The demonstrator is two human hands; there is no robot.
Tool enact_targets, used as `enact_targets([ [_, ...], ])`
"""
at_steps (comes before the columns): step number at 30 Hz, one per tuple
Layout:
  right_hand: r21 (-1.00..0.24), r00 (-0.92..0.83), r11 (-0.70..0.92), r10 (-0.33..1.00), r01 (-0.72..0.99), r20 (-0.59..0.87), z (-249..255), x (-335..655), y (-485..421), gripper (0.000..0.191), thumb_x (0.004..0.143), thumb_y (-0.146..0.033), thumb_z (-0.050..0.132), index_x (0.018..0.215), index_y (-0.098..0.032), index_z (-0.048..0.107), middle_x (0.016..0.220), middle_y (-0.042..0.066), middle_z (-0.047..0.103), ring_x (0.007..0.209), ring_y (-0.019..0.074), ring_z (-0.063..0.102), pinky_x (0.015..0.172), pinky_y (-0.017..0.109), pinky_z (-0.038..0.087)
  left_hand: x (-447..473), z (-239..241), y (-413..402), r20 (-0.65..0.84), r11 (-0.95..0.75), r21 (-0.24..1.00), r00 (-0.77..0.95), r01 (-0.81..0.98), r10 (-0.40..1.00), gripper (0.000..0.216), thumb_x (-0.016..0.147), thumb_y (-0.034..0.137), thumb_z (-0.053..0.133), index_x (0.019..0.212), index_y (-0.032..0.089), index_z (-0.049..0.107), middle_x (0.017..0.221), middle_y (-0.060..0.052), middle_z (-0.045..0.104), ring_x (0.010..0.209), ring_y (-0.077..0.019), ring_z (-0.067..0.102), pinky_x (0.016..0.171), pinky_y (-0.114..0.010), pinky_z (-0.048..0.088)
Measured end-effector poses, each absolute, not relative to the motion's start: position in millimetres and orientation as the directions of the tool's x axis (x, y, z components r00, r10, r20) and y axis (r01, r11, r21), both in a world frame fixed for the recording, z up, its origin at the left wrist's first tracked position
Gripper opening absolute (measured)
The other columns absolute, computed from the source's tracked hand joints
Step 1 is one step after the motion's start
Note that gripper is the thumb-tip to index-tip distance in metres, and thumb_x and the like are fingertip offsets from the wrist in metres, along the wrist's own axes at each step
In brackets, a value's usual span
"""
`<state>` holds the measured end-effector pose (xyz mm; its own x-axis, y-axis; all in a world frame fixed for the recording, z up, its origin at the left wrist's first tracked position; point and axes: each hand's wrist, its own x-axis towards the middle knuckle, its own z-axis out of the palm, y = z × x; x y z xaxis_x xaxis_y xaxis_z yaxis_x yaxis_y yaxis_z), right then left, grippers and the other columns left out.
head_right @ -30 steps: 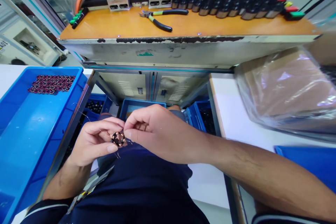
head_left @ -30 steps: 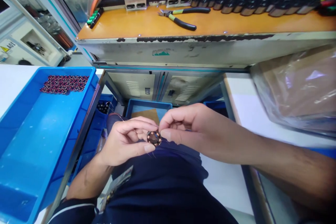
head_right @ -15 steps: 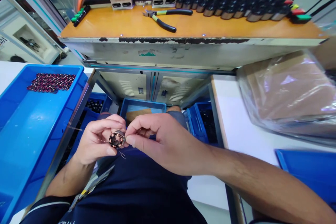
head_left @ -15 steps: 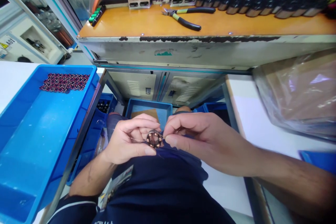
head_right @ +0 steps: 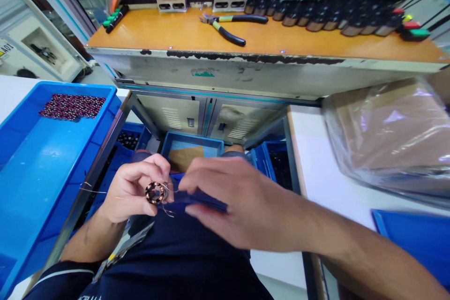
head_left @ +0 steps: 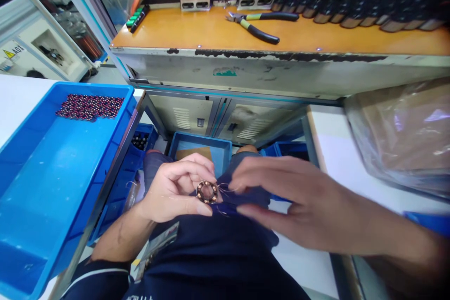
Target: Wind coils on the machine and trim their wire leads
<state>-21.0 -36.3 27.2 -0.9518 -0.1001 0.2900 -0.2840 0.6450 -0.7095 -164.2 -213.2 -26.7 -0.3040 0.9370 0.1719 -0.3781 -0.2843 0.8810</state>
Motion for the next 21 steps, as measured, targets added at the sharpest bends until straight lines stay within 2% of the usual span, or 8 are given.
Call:
enact_targets([
  [2, -0.516, -0.877, 0.764, -0.132, -0.387, 0.462, 23, -22, -31, 0.016, 0.091, -0.018, 0.064, 0.107, -0.019, 0.065, 0.098, 0.008, 0.07, 0.087, 0.0181, 0.066, 0.079, 0.03, 0.052, -164, -26, -214, 0.151, -0.263, 0.86, -0.274, -0.438, 0.95, 0.041, 0.064, 0.009, 0.087, 0.102, 0.021, 0.076, 0.099, -0.004, 0.059, 0.072, -0.0127, 0.072, 0.065, -0.021, 0.059],
  [4, -0.425, -0.823, 0.782, -0.19, -0.457, 0.535, 21, -25, -29, 0.02, 0.092, -0.019, 0.064, 0.112, -0.019, 0.063, 0.101, 0.009, 0.07, 0.09, 0.019, 0.066, 0.083, 0.032, 0.053, -163, -25, -213, 0.111, -0.226, 0.834, -0.248, -0.504, 0.962, 0.038, 0.065, 0.01, 0.087, 0.099, 0.02, 0.076, 0.099, -0.004, 0.06, 0.073, -0.0132, 0.072, 0.064, -0.02, 0.059],
  [7, -0.426, -0.793, 0.739, -0.237, -0.522, 0.561, 21, -32, -32, 0.016, 0.094, -0.02, 0.063, 0.109, -0.021, 0.064, 0.099, 0.007, 0.07, 0.087, 0.0172, 0.066, 0.08, 0.032, 0.054, -162, -24, -212, 0.062, -0.171, 0.786, -0.2, -0.594, 0.978, 0.035, 0.064, 0.011, 0.087, 0.096, 0.019, 0.075, 0.099, -0.003, 0.061, 0.072, -0.0134, 0.074, 0.065, -0.02, 0.06],
  [13, -0.448, -0.773, 0.698, -0.24, -0.558, 0.588, 20, -38, -38, 0.01, 0.092, -0.018, 0.067, 0.101, -0.02, 0.066, 0.091, 0.005, 0.073, 0.081, 0.0152, 0.066, 0.074, 0.029, 0.054, -161, -25, -210, 0.025, -0.131, 0.742, -0.168, -0.658, 0.985, 0.033, 0.065, 0.011, 0.087, 0.095, 0.017, 0.075, 0.095, -0.002, 0.063, 0.068, -0.0122, 0.073, 0.064, -0.017, 0.06],
  [18, -0.462, -0.766, 0.705, -0.182, -0.539, 0.616, 14, -37, -39, 0.011, 0.09, -0.015, 0.069, 0.098, -0.022, 0.067, 0.09, 0.003, 0.074, 0.078, 0.014, 0.067, 0.072, 0.029, 0.054, -161, -27, -211, 0.022, -0.141, 0.744, -0.186, -0.653, 0.982, 0.033, 0.065, 0.011, 0.087, 0.096, 0.017, 0.076, 0.098, -0.003, 0.064, 0.068, -0.0122, 0.074, 0.063, -0.017, 0.06],
  [21, -0.458, -0.749, 0.713, -0.143, -0.531, 0.647, 12, -35, -41, 0.006, 0.093, -0.013, 0.064, 0.097, -0.017, 0.067, 0.089, 0.006, 0.073, 0.079, 0.0137, 0.067, 0.07, 0.029, 0.055, -161, -29, -211, 0.041, -0.159, 0.766, -0.2, -0.622, 0.979, 0.035, 0.067, 0.011, 0.086, 0.1, 0.019, 0.077, 0.099, -0.002, 0.063, 0.071, -0.0106, 0.073, 0.067, -0.017, 0.06],
])
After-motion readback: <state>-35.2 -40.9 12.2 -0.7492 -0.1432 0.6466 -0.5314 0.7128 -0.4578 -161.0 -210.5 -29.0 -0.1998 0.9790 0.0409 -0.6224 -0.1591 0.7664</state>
